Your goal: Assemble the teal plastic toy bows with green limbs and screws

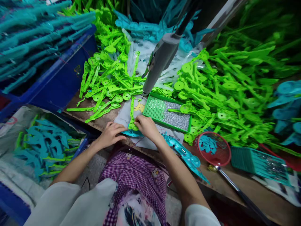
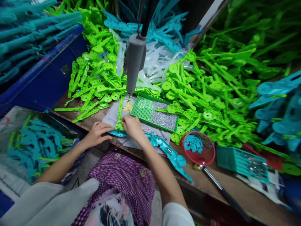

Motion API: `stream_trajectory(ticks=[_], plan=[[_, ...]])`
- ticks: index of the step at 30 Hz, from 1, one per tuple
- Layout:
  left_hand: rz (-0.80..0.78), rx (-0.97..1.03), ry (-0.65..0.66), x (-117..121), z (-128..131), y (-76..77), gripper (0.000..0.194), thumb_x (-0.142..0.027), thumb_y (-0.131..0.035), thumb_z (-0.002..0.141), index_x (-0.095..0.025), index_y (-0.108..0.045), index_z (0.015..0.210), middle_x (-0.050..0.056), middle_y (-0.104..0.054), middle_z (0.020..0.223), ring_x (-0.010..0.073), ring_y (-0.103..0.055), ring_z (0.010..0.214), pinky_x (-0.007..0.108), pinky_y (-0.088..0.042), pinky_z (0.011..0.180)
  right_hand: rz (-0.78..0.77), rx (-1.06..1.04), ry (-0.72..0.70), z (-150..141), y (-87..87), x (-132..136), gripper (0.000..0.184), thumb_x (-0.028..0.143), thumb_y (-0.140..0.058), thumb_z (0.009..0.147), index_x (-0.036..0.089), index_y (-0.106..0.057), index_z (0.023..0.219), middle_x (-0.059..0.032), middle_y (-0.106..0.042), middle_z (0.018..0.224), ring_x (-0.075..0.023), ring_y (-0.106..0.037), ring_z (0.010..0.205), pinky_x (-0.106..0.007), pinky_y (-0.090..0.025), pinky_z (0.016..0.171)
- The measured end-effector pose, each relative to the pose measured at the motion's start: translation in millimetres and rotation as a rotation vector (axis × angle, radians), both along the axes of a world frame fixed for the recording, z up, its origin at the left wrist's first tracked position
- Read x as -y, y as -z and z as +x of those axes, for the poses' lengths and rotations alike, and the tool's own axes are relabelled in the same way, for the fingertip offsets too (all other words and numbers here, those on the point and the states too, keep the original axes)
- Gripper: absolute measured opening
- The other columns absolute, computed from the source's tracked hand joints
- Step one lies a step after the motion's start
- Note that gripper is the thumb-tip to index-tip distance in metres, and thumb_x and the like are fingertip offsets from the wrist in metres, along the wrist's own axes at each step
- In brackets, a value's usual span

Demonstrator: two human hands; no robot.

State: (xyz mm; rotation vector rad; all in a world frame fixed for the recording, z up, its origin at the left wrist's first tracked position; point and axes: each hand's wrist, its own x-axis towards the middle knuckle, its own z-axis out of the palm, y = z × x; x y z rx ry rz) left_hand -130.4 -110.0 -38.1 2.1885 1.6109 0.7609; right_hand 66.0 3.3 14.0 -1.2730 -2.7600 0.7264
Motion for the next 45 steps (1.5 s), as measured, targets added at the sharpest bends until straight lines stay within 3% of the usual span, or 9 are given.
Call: stream_trajectory(ticks=[7, 14, 18, 22, 28, 32, 38, 41, 45], plan=[[0.008, 0.002, 0.056, -2.0, 7.6, 11.7, 0.022, -0.022, -0.052, 0.093, -0.026, -0.07, 0.105, 0.003, -0.073, 0.096, 0.0179, -0.064, 0.094, 0.039, -0.04, 0.091, 0.057, 0.119, -0.116, -13.5, 4.2, -2.4, 0.013, 0.021, -0.054, 0.091, 0.016, -0.065, 0.094, -0.0104, -0.071, 0.1, -0.0213, -0.062, 0.09, -0.033, -0.03, 0.079], [0.082, -0.032, -0.034, -2.4, 9.6, 8.3, 0.023, -0.034, -0.06, 0.088, -0.024, -0.068, 0.107, 0.006, -0.069, 0.105, 0.0197, -0.063, 0.1, 0.038, -0.042, 0.092, 0.041, -0.005, -0.025, -1.4, 11.4, 4.4, 0.02, 0.026, -0.05, 0.094, 0.015, -0.065, 0.103, -0.0113, -0.07, 0.104, -0.0226, -0.061, 0.097, -0.034, -0.035, 0.084], [0.163, -0.069, -0.052, 3.0, 11.3, 2.9, 0.027, -0.031, -0.059, 0.087, -0.023, -0.067, 0.111, 0.01, -0.063, 0.115, 0.0229, -0.06, 0.108, 0.04, -0.043, 0.094, 0.189, -0.347, 0.159, 37.1, -3.6, 30.2, 0.029, 0.032, -0.045, 0.097, 0.019, -0.061, 0.117, -0.01, -0.069, 0.114, -0.0215, -0.06, 0.109, -0.035, -0.039, 0.091], [0.255, -0.117, -0.128, 22.2, 31.8, -0.8, 0.027, -0.041, -0.066, 0.083, -0.024, -0.067, 0.103, 0.008, -0.067, 0.104, 0.0232, -0.063, 0.097, 0.042, -0.044, 0.089, 0.317, -0.474, 0.266, 81.5, -12.6, 53.8, 0.022, 0.032, -0.048, 0.096, 0.02, -0.066, 0.103, -0.0069, -0.073, 0.103, -0.0191, -0.064, 0.102, -0.035, -0.042, 0.092], [0.198, -0.096, 0.102, 47.2, 59.9, 7.3, 0.012, -0.023, -0.058, 0.092, -0.021, -0.065, 0.102, 0.003, -0.07, 0.089, 0.0162, -0.064, 0.08, 0.032, -0.048, 0.074, 0.393, -0.664, 0.862, 142.9, -0.8, 94.6, 0.019, 0.033, -0.056, 0.09, 0.019, -0.068, 0.092, -0.0065, -0.071, 0.091, -0.0194, -0.066, 0.089, -0.035, -0.05, 0.082], [0.191, -0.012, 0.104, 39.6, 47.6, -2.3, 0.012, -0.015, -0.056, 0.092, -0.018, -0.065, 0.099, 0.003, -0.068, 0.091, 0.0139, -0.065, 0.082, 0.026, -0.051, 0.079, 0.348, -0.612, 0.872, 162.7, 15.4, 108.9, 0.019, 0.034, -0.056, 0.089, 0.019, -0.067, 0.088, -0.0061, -0.071, 0.088, -0.0199, -0.065, 0.085, -0.035, -0.05, 0.078], [0.429, -0.036, -0.214, 9.2, 22.3, -31.3, 0.011, -0.015, -0.065, 0.085, -0.018, -0.068, 0.095, 0.004, -0.067, 0.09, 0.0149, -0.065, 0.082, 0.026, -0.05, 0.083, 0.47, -0.452, 0.815, 193.3, 13.7, 55.6, 0.022, 0.035, -0.054, 0.09, 0.02, -0.069, 0.092, -0.0094, -0.071, 0.097, -0.0243, -0.064, 0.097, -0.041, -0.047, 0.088], [0.388, 0.023, -0.239, -0.4, 28.9, -26.4, 0.008, -0.018, -0.065, 0.086, -0.017, -0.067, 0.094, 0.004, -0.067, 0.088, 0.0159, -0.065, 0.082, 0.028, -0.05, 0.081, 0.486, -0.367, 0.796, 209.1, -3.0, 12.8, 0.022, 0.031, -0.053, 0.09, 0.018, -0.07, 0.092, -0.0105, -0.07, 0.097, -0.0253, -0.064, 0.094, -0.04, -0.047, 0.086], [0.364, -0.033, -0.163, -3.0, 51.3, -9.7, 0.01, -0.019, -0.064, 0.087, -0.018, -0.067, 0.097, 0.005, -0.068, 0.092, 0.0182, -0.065, 0.087, 0.032, -0.047, 0.084, 0.325, -0.182, 0.686, 203.1, -20.9, -36.4, 0.024, 0.028, -0.052, 0.09, 0.016, -0.07, 0.099, -0.0116, -0.068, 0.103, -0.0247, -0.065, 0.086, -0.039, -0.048, 0.08]])
